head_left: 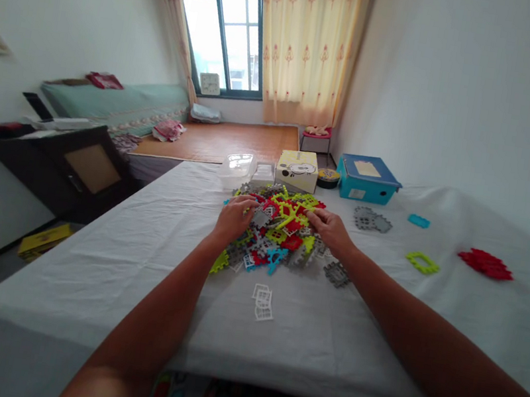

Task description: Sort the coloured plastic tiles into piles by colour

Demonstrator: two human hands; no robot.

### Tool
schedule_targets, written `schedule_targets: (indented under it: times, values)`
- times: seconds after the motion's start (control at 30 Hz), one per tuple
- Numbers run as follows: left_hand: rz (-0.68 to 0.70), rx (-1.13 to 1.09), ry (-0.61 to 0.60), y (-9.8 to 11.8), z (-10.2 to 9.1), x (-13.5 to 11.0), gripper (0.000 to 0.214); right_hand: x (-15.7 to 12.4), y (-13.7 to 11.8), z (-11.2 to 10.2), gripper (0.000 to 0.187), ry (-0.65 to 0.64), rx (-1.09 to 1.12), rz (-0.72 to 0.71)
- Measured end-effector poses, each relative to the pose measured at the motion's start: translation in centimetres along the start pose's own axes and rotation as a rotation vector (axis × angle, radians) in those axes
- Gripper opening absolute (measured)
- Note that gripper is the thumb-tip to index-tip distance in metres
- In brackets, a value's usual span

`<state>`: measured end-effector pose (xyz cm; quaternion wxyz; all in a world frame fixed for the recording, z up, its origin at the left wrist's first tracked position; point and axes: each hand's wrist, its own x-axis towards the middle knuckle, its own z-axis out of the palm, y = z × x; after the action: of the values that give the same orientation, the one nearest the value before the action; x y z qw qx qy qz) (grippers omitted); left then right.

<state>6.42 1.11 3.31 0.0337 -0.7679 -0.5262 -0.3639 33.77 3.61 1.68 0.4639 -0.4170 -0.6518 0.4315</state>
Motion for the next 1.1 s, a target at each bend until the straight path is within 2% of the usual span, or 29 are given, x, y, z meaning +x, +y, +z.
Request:
schedule_targets:
  times: [0.07,0.2,0.27,0.33,0.4,0.47,0.57,0.63,0.7,0.73,0.8,0.87,0.97,1.1]
  values:
    - [0.092,0.027,-0.011,1.6,0.5,-0.2,0.025,-0.2,0.8,-0.6,0.049,0.05,0.125,0.059]
    - [0.273,0.089,-0.184,5.1,1.6,0.1,0.024,-0.1,1.6,-1.5,0.061,0.096,0.218,0.088]
    - [0.328,0.141,-0.257,6.2,2.3,0.1,0.026,0.1,1.4,-2.2,0.058,0.096,0.217,0.072]
    - [0.354,0.191,-0.282,6.7,3.0,-0.2,0.021,0.3,0.9,-3.7,0.053,0.127,0.194,0.081]
    - [0.352,0.216,-0.264,6.7,3.4,-0.5,0.019,0.2,0.3,-6.5,0.048,0.174,0.117,0.095]
    - [0.33,0.217,-0.232,6.5,3.5,-0.8,0.02,-0.4,0.0,-10.6,0.042,0.225,-0.046,0.085]
    - [0.303,0.201,-0.222,6.2,3.2,-0.8,0.015,-2.8,0.6,-17.6,0.035,0.33,-0.415,0.096]
    - [0.294,0.179,-0.239,6.2,3.0,-0.7,0.013,-4.7,1.6,-21.3,0.031,0.362,-0.659,0.166]
    - [0.288,0.154,-0.251,6.2,3.0,-0.5,0.012,-6.2,2.6,-23.2,0.028,0.342,-0.866,0.164]
    - [0.285,0.142,-0.246,6.2,3.0,-0.5,0.013,-6.6,2.8,-23.4,0.028,0.339,-0.949,0.131]
    - [0.276,0.102,-0.219,6.3,3.1,-0.4,0.013,-6.7,2.4,-22.3,0.031,0.344,-1.049,0.024]
    - [0.265,0.012,-0.178,6.3,3.2,-0.3,0.014,-6.0,1.0,-19.5,0.032,0.304,-1.033,-0.09]
    - [0.241,-0.219,-0.141,6.5,3.3,-0.1,0.015,-4.7,-1.6,-13.3,0.031,0.094,-0.818,-0.268]
    - [0.175,-0.462,-0.141,7.1,3.6,-0.2,0.014,-4.0,-3.3,-5.1,0.044,-0.22,-0.558,-0.497]
